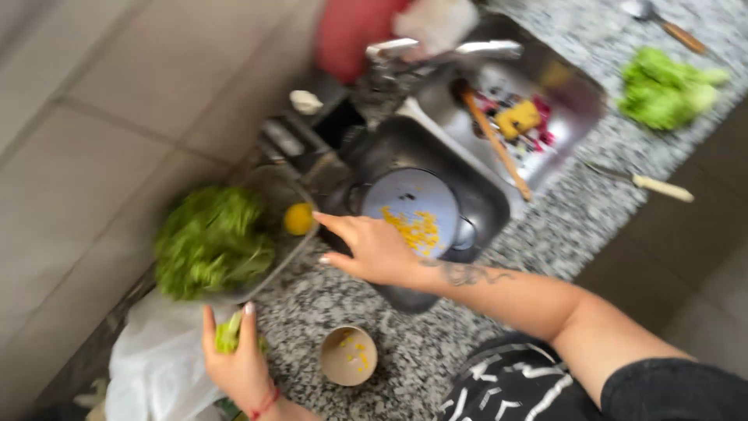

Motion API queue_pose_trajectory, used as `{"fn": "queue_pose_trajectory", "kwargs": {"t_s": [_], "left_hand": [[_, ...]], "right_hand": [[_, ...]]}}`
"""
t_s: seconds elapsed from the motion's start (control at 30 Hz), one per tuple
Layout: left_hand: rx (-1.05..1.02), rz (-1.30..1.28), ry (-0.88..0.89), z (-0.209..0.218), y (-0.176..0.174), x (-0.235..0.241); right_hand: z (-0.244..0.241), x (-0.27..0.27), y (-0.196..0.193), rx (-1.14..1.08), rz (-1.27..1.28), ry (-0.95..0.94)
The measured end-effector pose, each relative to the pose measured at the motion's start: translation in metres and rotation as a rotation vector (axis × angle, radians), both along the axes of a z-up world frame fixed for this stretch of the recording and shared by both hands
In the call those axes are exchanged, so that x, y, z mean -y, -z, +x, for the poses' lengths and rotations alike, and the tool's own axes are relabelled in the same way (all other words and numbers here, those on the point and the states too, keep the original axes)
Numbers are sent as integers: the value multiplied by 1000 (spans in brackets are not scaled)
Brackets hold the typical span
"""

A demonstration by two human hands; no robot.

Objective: The person tears lettuce leaves by hand into a plastic container, then moves to the sink to wash the lettuce under running water. After washing, the person returns to the table and chops the lettuce into a small bowl using a knife.

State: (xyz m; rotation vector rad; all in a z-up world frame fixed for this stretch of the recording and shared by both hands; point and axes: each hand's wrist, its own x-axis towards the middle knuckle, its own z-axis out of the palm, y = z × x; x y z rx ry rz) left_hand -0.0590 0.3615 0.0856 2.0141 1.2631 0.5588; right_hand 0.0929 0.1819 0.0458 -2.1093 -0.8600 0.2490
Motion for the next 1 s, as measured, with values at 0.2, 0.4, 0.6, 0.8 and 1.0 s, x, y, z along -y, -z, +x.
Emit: {"fn": "queue_pose_trajectory", "kwargs": {"t_s": [0.2, 0.4, 0.6, 0.8, 1.0], "left_hand": [[-9, -322, 93, -20, 36, 93], [-34, -496, 109, 40, 42, 183], [44, -424, 363, 144, 31, 288], [106, -669, 525, 243, 53, 413], [-12, -271, 844, 342, 52, 509]], "right_hand": [[34, 228, 51, 39, -234, 470], [38, 454, 108, 240, -803, 645], [61, 509, 153, 140, -318, 369], [218, 605, 110, 211, -203, 815], [324, 647, 149, 277, -391, 691]]}}
